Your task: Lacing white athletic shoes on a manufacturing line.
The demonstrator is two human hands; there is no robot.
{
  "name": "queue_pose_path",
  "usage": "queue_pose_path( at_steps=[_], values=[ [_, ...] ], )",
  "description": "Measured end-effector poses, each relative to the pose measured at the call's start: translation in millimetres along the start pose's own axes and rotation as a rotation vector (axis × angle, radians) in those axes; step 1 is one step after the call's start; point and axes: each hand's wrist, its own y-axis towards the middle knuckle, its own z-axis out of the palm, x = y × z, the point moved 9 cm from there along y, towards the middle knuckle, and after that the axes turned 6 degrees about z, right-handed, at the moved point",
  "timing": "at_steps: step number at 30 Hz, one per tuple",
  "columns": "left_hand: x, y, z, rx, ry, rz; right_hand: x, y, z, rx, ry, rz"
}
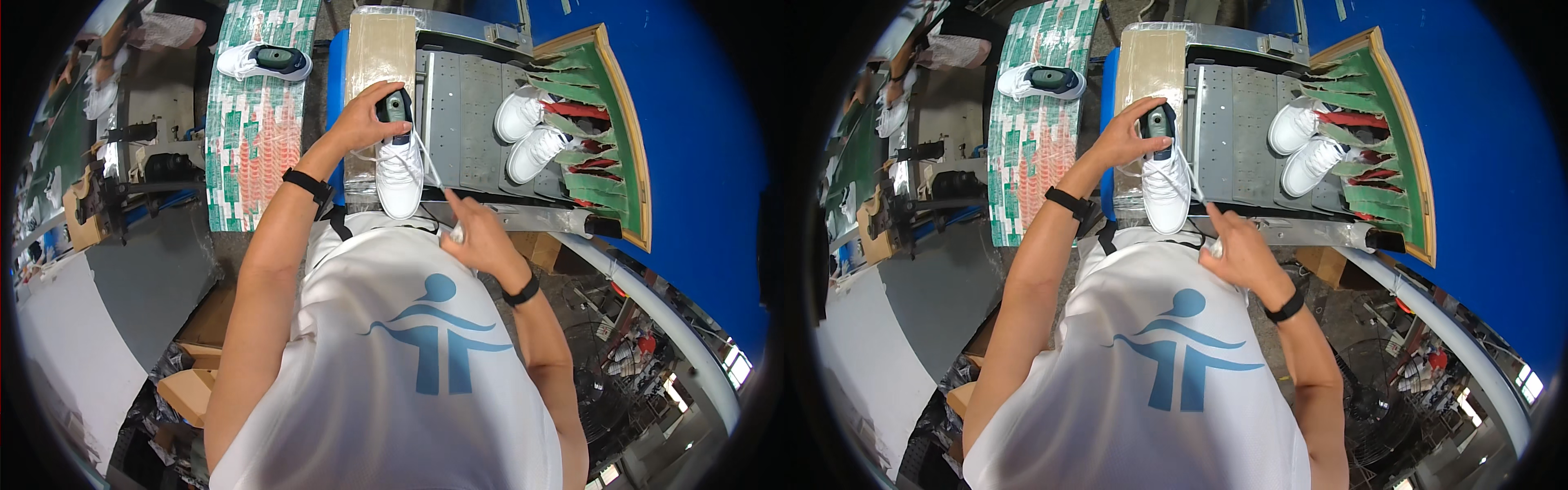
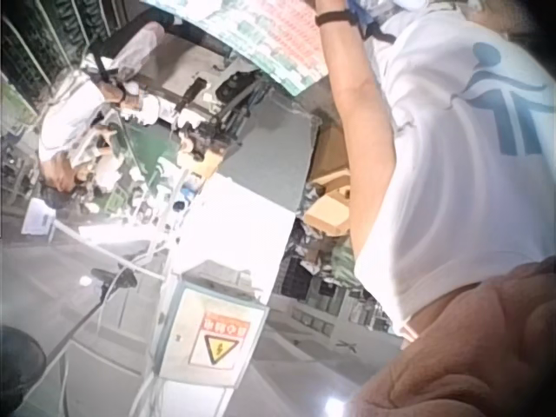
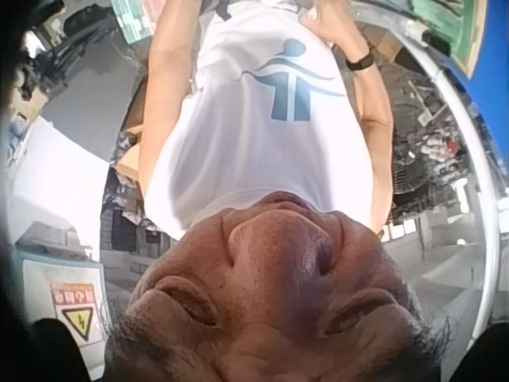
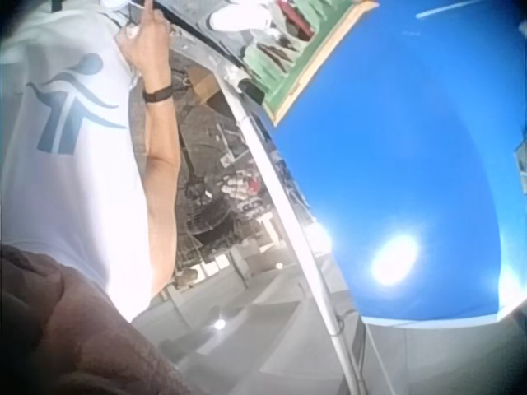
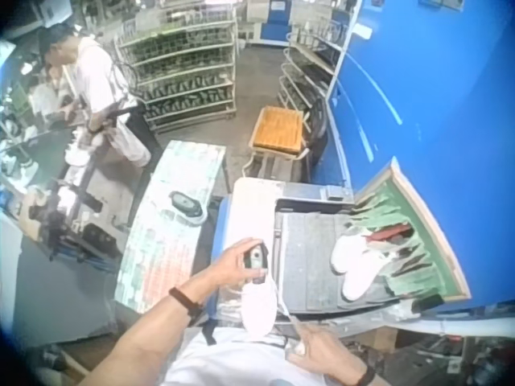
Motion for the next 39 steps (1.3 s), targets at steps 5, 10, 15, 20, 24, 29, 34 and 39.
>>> queue_pose_path(
  at_steps=[5,10,15,20,24,29,34,39],
  values=[
    [4,-1,1,-0.038,0.031,0.045,3,31,4,-0.004,0.554,0.052],
    [6,-1,5,-0.033,0.033,0.024,-5,68,27,-0.133,0.530,0.033],
    [14,-3,7,-0.040,0.097,-0.032,-2,69,25,-0.168,0.539,0.007],
    [16,-2,5,-0.019,0.074,-0.034,19,57,19,-0.187,0.222,-0.070],
    [8,-2,3,-0.016,0.031,0.014,48,13,-3,-0.080,0.165,-0.055],
    [0,-2,2,-0.031,0.063,0.034,55,11,-7,0.023,0.247,-0.008],
    [-2,-3,3,-0.052,0.094,0.047,51,66,22,-0.207,0.102,-0.151],
    [0,-4,7,-0.056,0.066,0.037,61,67,43,-0.177,0.142,-0.155]
  ],
)
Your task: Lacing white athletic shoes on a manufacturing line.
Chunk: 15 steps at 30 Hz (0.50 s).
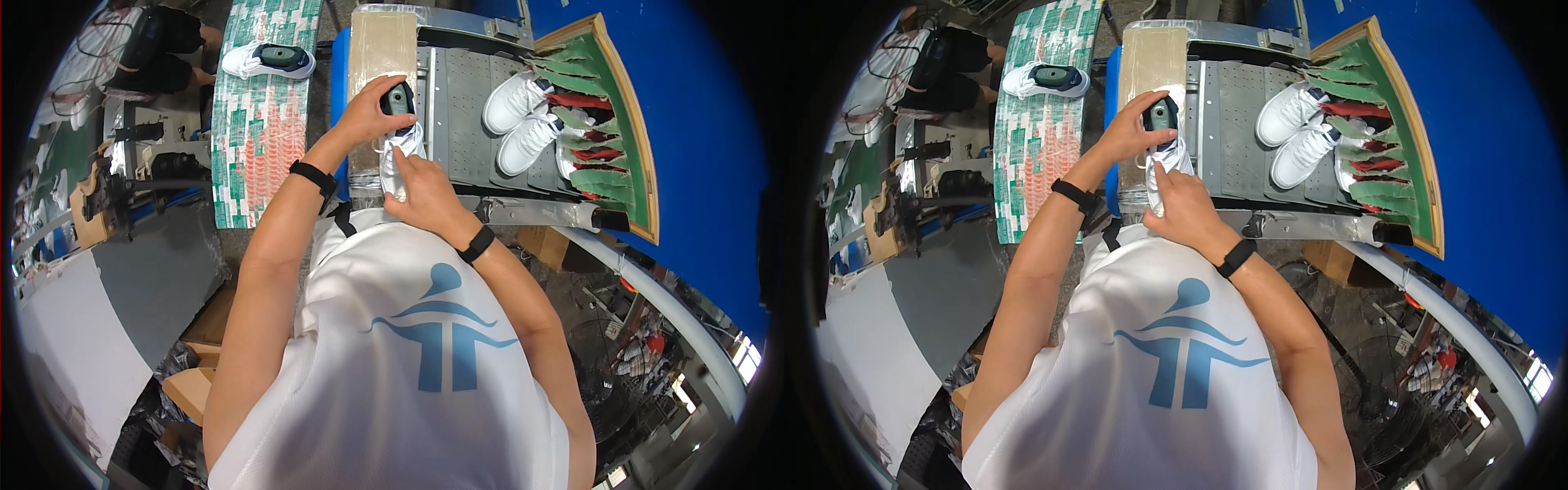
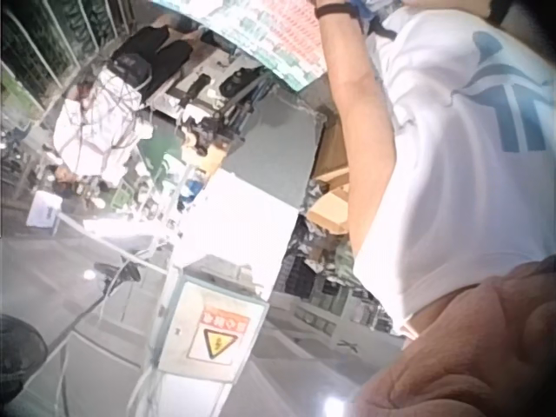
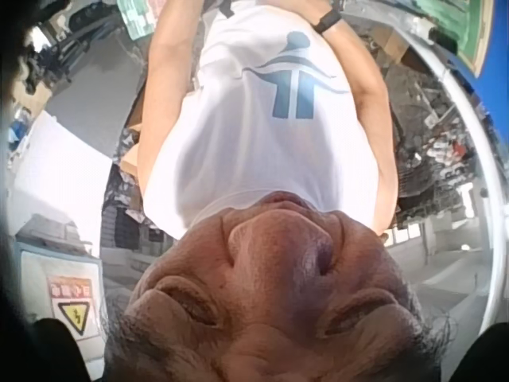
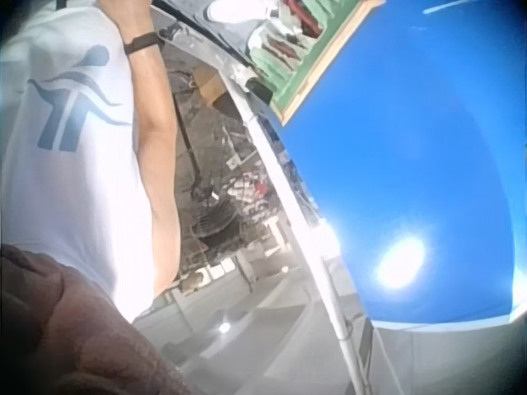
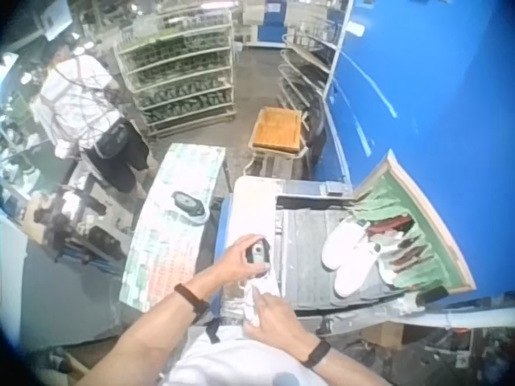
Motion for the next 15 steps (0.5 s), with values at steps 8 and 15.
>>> queue_pose_path(
  at_steps=[8,15],
  values=[
    [-5,0,4,0.052,-0.045,0.001,0,-23,-24,0.090,0.014,-0.008],
    [-6,0,4,0.027,0.010,0.038,2,1,-2,0.094,0.021,0.032]
  ],
)
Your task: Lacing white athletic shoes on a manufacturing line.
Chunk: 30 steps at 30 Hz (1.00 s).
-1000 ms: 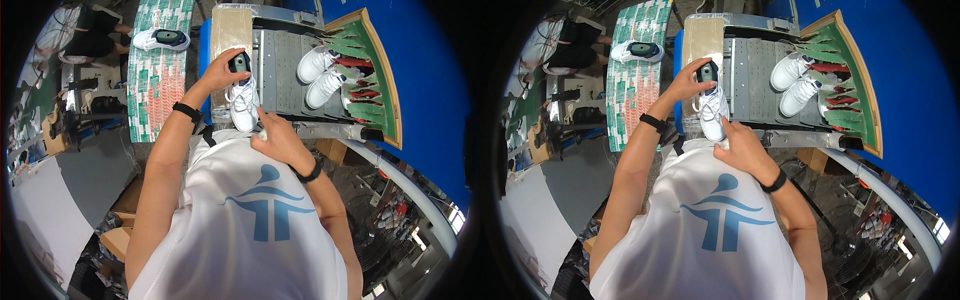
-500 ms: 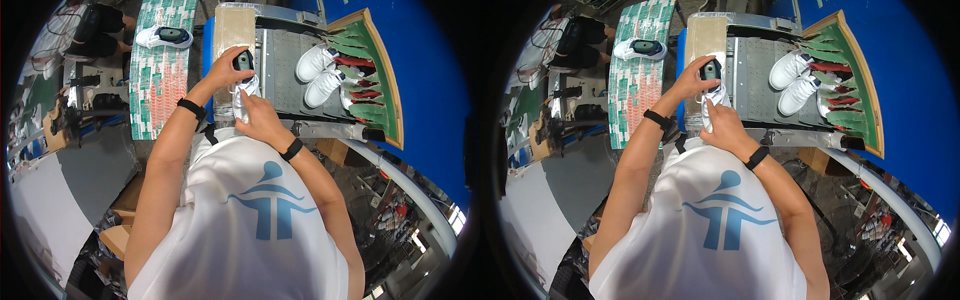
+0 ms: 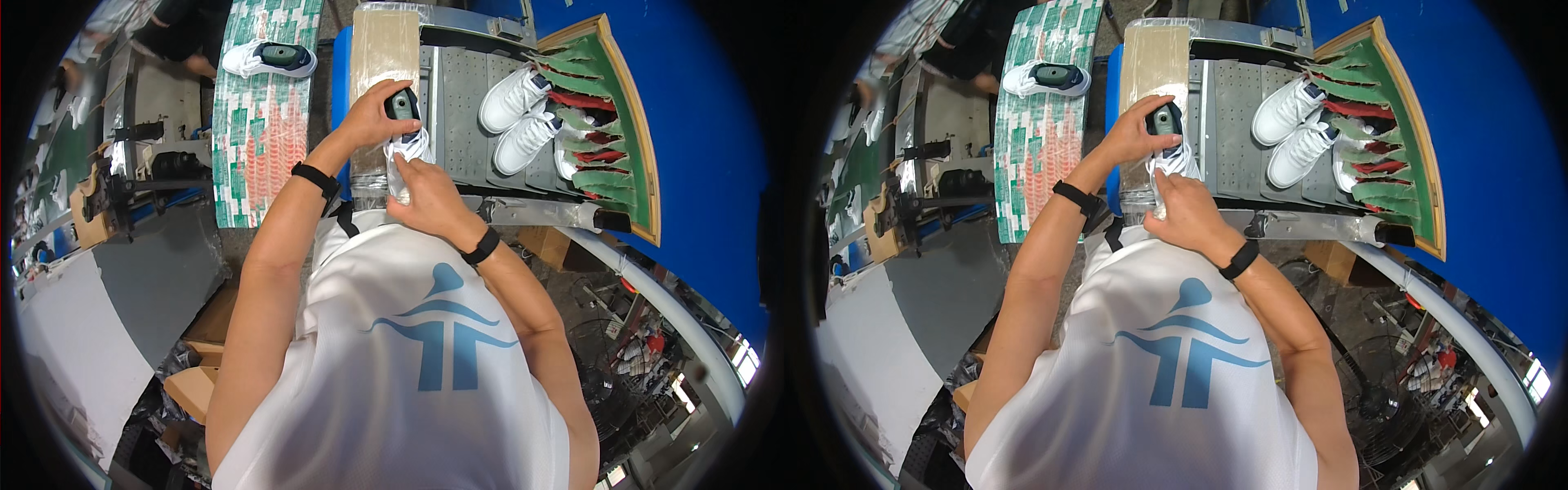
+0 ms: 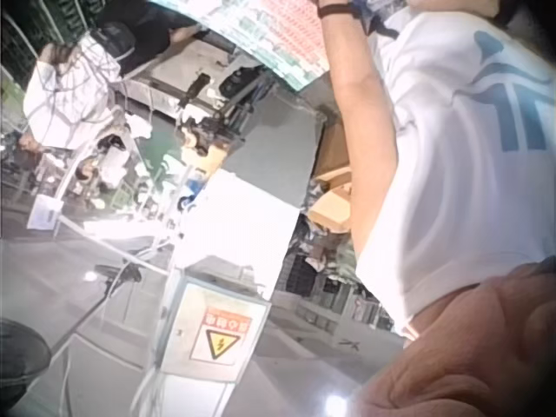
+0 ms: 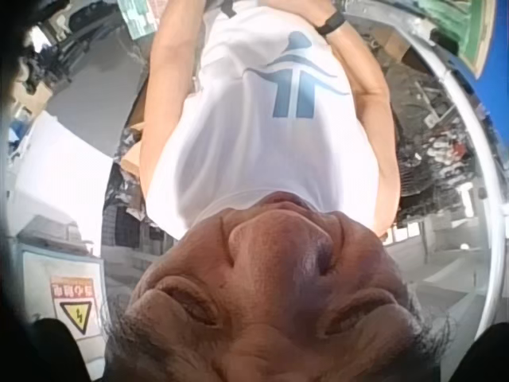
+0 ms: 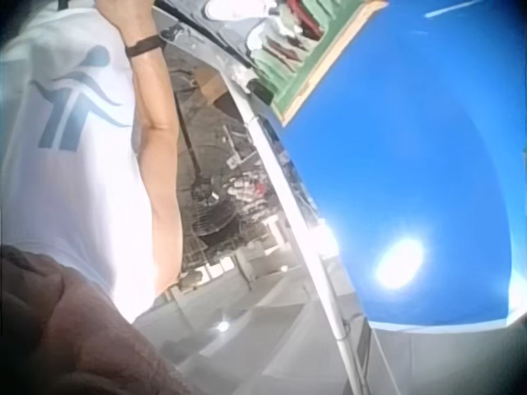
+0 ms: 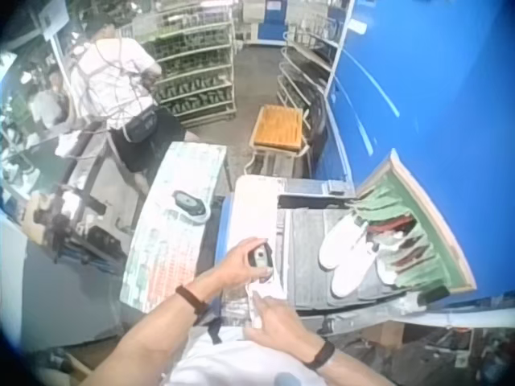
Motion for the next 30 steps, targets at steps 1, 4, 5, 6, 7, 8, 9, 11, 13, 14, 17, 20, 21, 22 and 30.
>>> queue_pose_path(
  at_steps=[1,4,5,6,7,8,9,11,13,14,17,20,21,22,30],
  values=[
    [-3,-2,-1,-0.006,0.003,-0.001,4,-8,-2,0.048,0.028,-0.008],
    [-2,-2,-7,-0.023,-0.018,0.000,7,-46,-28,0.085,0.086,-0.009],
    [-2,-2,-8,-0.029,-0.046,-0.004,4,-57,-38,0.078,0.121,0.003],
    [-3,-4,-5,-0.032,-0.048,-0.004,-3,-61,-42,0.079,0.117,0.003],
    [-5,-5,-1,-0.023,-0.027,-0.005,-10,-64,-43,0.100,0.140,0.020],
    [-6,-7,1,-0.015,-0.004,-0.007,-15,-65,-42,0.121,0.164,0.037],
    [-5,-7,2,-0.012,-0.004,-0.006,-13,-55,-40,0.071,0.158,-0.030],
    [2,-6,0,-0.027,-0.050,-0.042,-5,-35,-27,0.016,0.065,-0.060],
    [2,-1,2,-0.015,-0.031,-0.046,0,-15,-19,-0.072,-0.096,-0.091],
    [0,1,1,-0.007,-0.013,-0.049,1,-16,-17,-0.075,-0.094,-0.092],
    [4,2,-2,-0.012,-0.024,-0.034,4,-28,-9,0.061,-0.083,-0.029],
    [9,-2,-9,-0.008,0.001,-0.025,-2,-40,-30,0.029,0.050,-0.022],
    [13,-4,-12,-0.011,0.012,-0.036,-4,-38,-32,0.039,0.157,-0.002],
    [31,-18,-18,-0.040,0.009,0.032,-3,-33,-32,0.053,0.268,0.003],
    [93,-166,19,-0.448,-1.333,-0.672,-123,-66,8,-0.278,0.488,0.393]
  ],
)
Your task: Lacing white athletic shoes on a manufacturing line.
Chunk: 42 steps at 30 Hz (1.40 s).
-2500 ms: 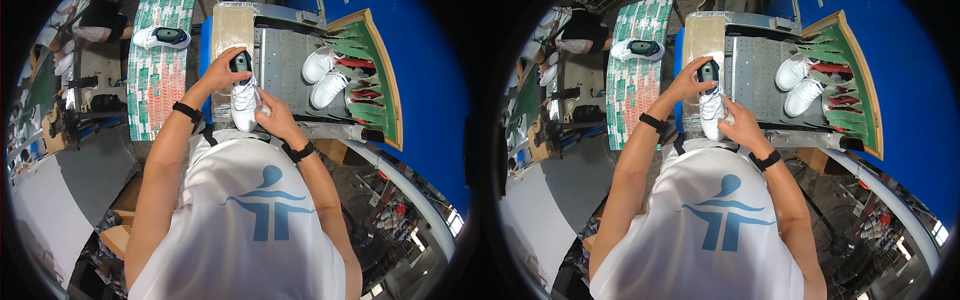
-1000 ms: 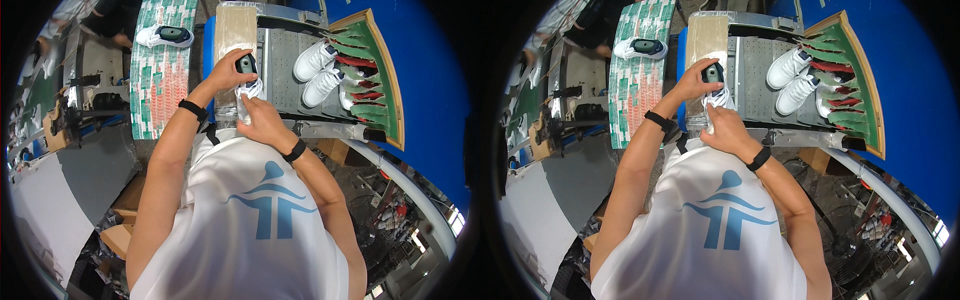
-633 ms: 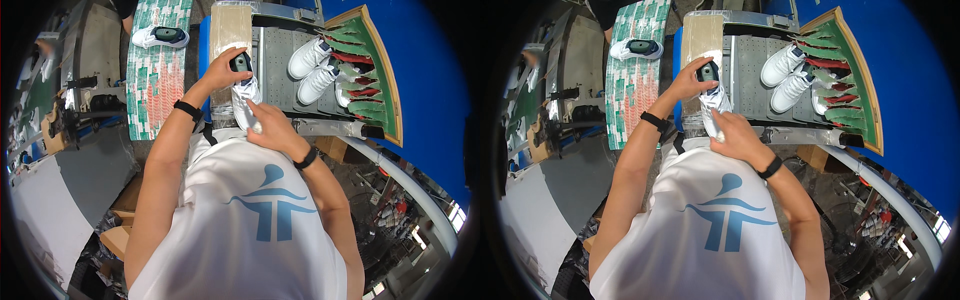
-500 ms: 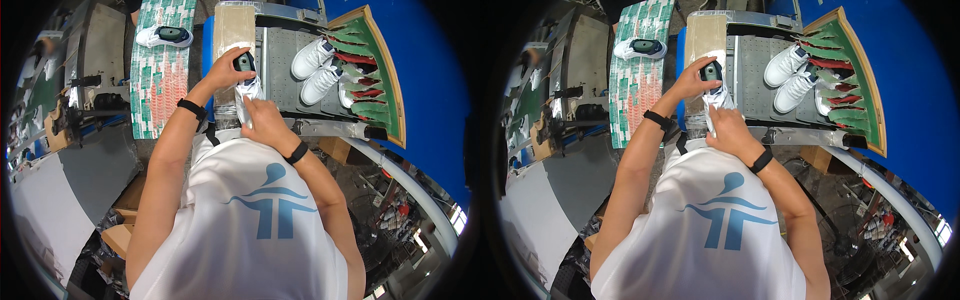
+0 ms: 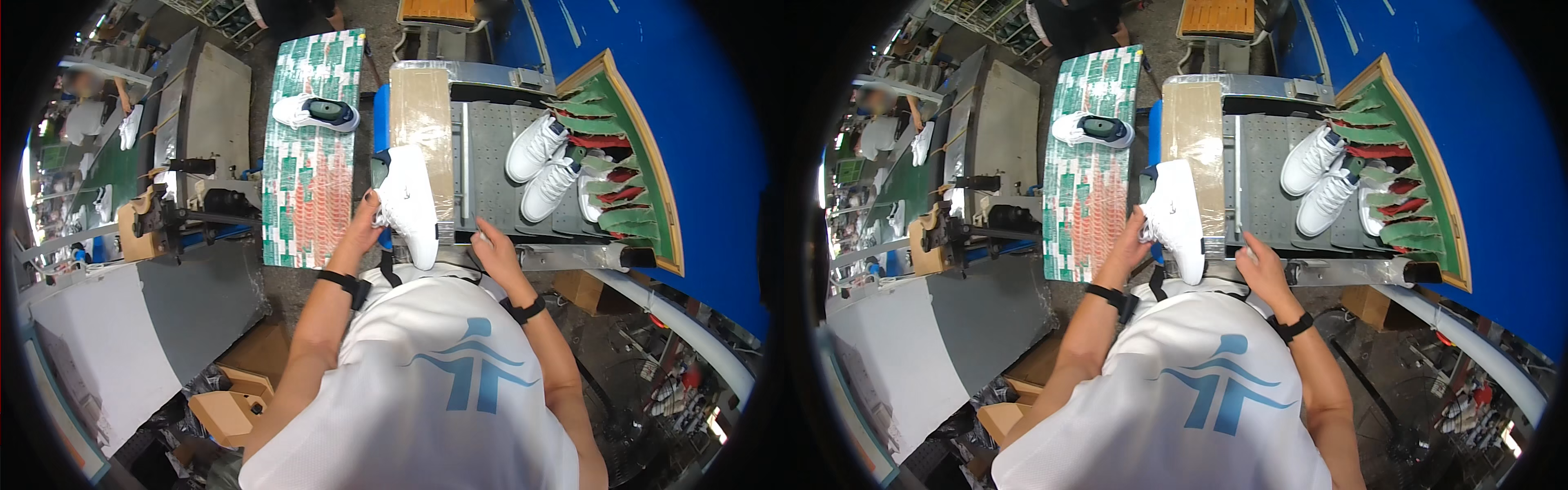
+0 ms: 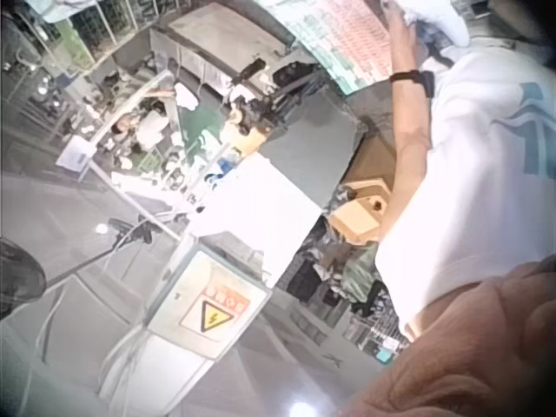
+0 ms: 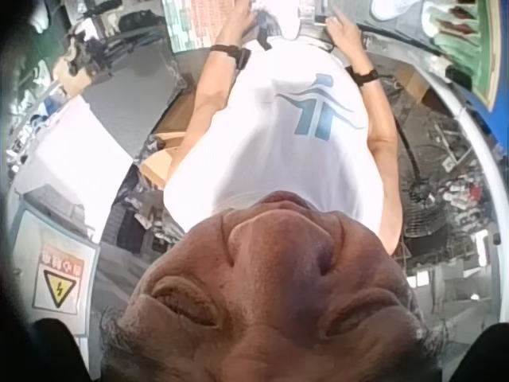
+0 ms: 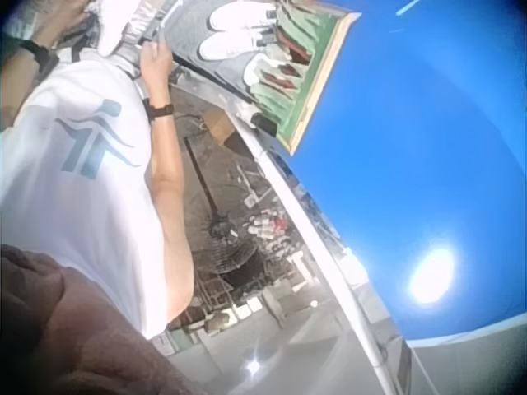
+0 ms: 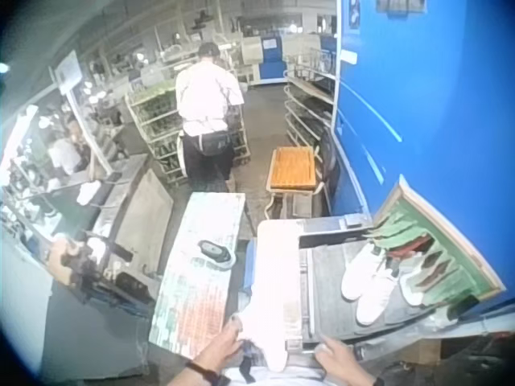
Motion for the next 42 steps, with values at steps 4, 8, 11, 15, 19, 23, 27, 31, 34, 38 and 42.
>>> queue_pose_path(
  at_steps=[4,8,11,15,19,23,27,31,34,38,42],
  values=[
    [-18,10,-7,-0.166,0.278,0.100,-5,-21,17,0.183,-0.067,0.030],
    [-131,34,11,-0.204,1.169,0.203,9,-33,8,0.239,-0.196,-0.023],
    [-196,69,21,0.008,1.674,0.342,-5,-41,-10,0.172,-0.195,0.002],
    [-228,100,22,-0.165,2.006,0.508,-32,-54,-34,0.141,-0.212,0.097],
    [-112,120,126,0.039,1.842,0.784,-62,-69,-57,0.120,-0.202,0.179],
    [87,170,269,0.418,1.625,0.602,-76,-84,-90,0.086,-0.216,0.237],
    [175,232,360,0.473,1.173,0.526,-91,-106,-144,-0.010,-0.238,0.298],
    [193,287,349,0.632,0.983,0.034,-128,-133,-184,-0.130,-0.190,0.383],
    [187,284,331,0.555,1.233,0.467,-141,-136,-189,-0.143,-0.168,0.370],
    [183,277,333,0.497,1.303,0.511,-136,-119,-182,-0.044,-0.149,0.363],
    [155,264,321,0.405,1.346,0.271,-121,-106,-175,-0.007,-0.118,0.284]
  ],
)
